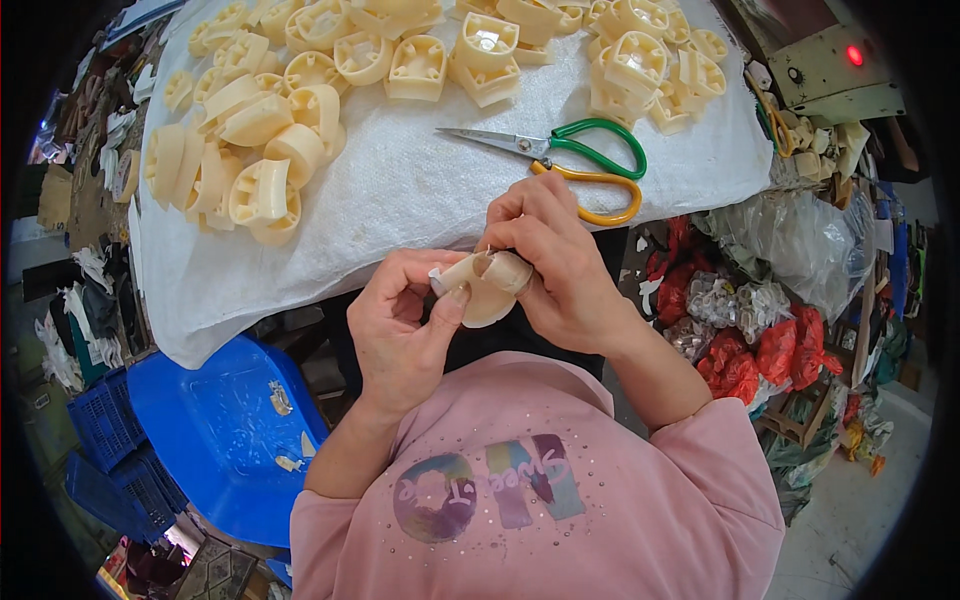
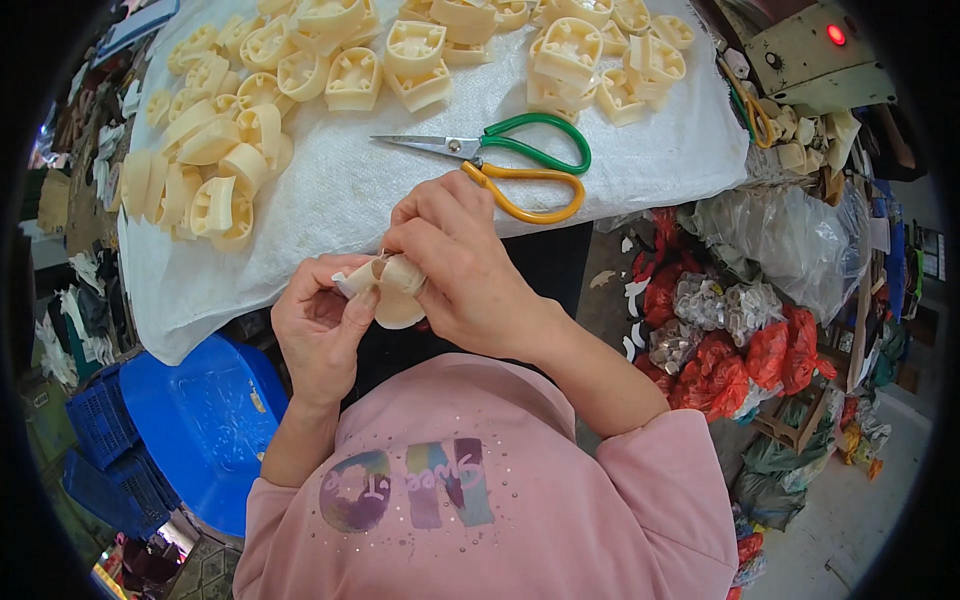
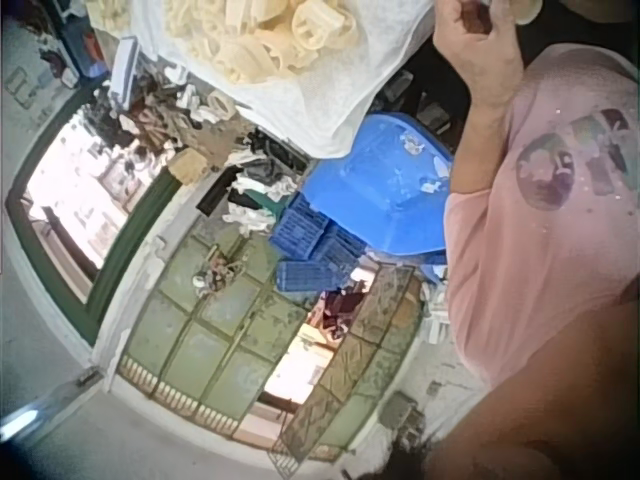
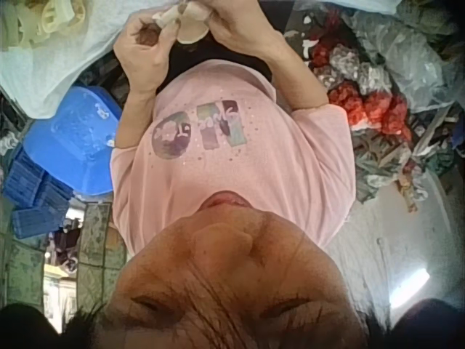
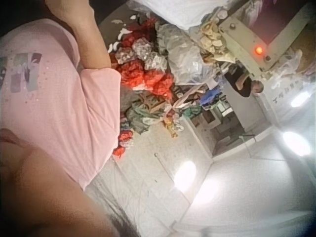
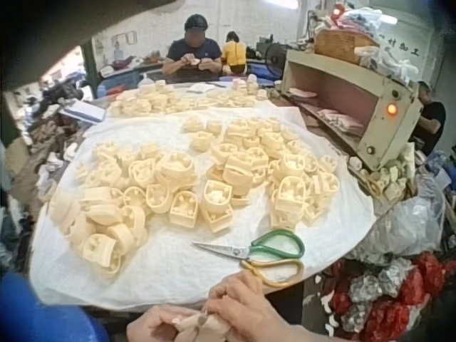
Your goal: Applying white adhesive tape strips to plastic shoe components and trimming the excess with scissors.
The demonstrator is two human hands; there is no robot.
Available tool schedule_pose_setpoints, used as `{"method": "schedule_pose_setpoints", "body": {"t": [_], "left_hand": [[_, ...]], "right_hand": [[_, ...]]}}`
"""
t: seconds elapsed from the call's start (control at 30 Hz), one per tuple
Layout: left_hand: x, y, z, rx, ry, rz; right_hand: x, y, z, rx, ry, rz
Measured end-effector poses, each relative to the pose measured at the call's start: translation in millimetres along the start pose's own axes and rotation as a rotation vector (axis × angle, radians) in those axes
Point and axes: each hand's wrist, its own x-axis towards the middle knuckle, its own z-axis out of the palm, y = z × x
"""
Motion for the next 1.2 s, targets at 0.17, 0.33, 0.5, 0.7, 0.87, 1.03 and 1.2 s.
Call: {"method": "schedule_pose_setpoints", "body": {"t": [0.17, 0.33, 0.5, 0.7, 0.87, 1.03, 1.2], "left_hand": [[1, 3, 0, 0.007, -0.088, -0.068], [0, 7, 3, -0.156, -0.050, -0.220], [5, 5, -2, -0.092, -0.042, -0.131], [7, 12, -10, 0.503, -0.069, 0.237], [4, 6, -13, 0.630, -0.136, 0.552], [3, -10, -15, -0.112, -0.203, -0.133], [2, -6, 10, -0.636, -0.218, -0.350]], "right_hand": [[2, 0, 2, -0.002, 0.013, -0.026], [-6, 10, 9, 0.320, -0.051, 0.213], [-1, 12, -1, 0.773, 0.396, 0.385], [-8, 7, -13, 1.017, -0.221, 0.723], [-6, 6, -11, 0.975, -0.132, 0.479], [-6, 7, -2, 0.527, 0.019, 0.015], [-18, 2, 23, 0.557, 0.098, 0.037]]}}
